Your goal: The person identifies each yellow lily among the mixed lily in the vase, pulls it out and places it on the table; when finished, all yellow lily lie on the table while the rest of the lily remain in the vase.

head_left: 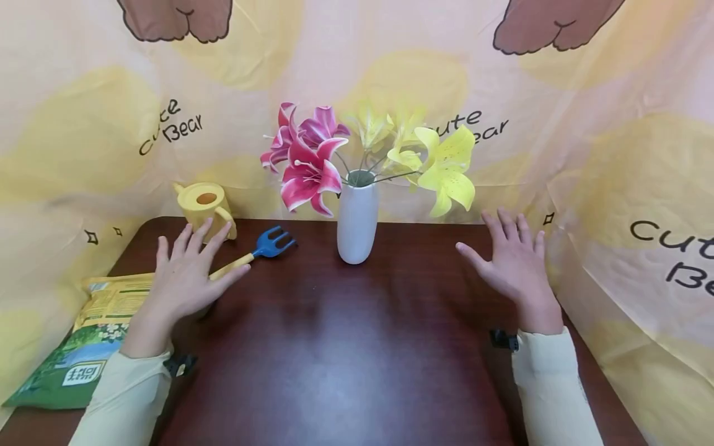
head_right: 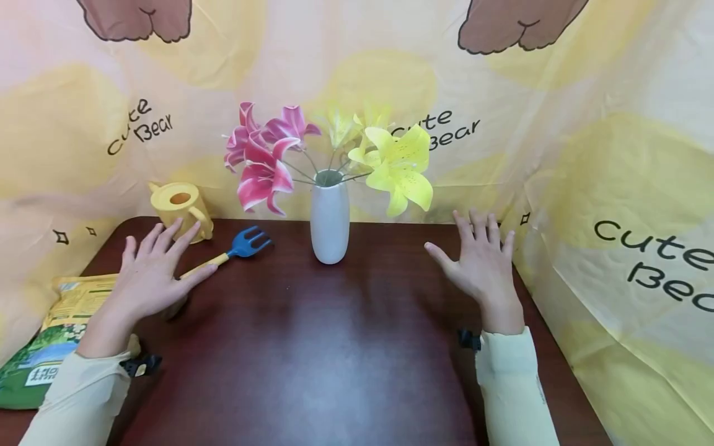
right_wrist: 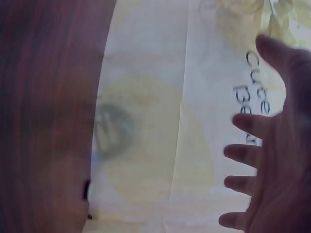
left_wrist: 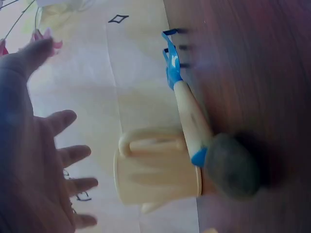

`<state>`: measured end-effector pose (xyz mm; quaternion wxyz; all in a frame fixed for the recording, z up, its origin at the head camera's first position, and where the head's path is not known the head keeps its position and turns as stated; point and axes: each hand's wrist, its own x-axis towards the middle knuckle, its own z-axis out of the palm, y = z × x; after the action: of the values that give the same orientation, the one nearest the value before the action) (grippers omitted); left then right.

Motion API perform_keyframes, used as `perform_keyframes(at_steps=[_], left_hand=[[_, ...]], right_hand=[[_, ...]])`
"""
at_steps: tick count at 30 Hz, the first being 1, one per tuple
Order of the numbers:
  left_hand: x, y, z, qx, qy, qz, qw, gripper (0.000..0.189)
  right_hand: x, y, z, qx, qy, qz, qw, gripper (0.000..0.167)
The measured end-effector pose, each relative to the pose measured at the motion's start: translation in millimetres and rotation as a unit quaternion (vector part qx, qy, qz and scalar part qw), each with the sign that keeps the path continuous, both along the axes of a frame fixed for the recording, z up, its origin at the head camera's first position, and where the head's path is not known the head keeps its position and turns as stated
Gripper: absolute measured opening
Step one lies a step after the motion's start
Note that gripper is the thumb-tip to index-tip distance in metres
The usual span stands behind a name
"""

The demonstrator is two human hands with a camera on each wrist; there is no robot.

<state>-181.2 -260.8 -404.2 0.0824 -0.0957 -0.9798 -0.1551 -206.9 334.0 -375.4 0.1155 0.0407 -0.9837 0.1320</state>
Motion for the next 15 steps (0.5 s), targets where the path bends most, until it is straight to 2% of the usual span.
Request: perform_keyframes(at_steps=[3,6,8,10,11,13,15], left_hand=[[-7.9,12.9,-1.3,0.050,0.025,-0.031,0.9979,0.085],[-24.2,35.8,-5.2,0.122,0.050,-0.071,0.9888,0.068],[-37.6,53.5,-8.2,0.167,0.068,-0.100,0.9785,0.059],[-52.7,73.8,-12.9,0.223,0.069,-0.126,0.9640,0.054],[-60.1,83.7,-15.7,0.251,0.058,-0.137,0.9565,0.053],[-72.3,103.6,-20.9,0.301,0.017,-0.137,0.9436,0.059],[-83.0,123.2,-27.4,0.362,-0.032,-0.126,0.9229,0.063]], right_hand=[[5.2,-8.1,-0.4,-0.039,0.053,0.032,0.9973,0.085],[8.6,-26.1,-4.1,-0.115,0.133,0.073,0.9816,0.061],[9.0,-44.2,-7.6,-0.175,0.179,0.095,0.9635,0.044],[8.7,-66.1,-10.4,-0.244,0.202,0.105,0.9427,0.031],[7.9,-77.8,-11.3,-0.278,0.207,0.108,0.9318,0.026],[5.2,-102.5,-11.4,-0.347,0.206,0.110,0.9085,0.020],[0.9,-127.7,-10.5,-0.418,0.200,0.111,0.8792,0.020]])
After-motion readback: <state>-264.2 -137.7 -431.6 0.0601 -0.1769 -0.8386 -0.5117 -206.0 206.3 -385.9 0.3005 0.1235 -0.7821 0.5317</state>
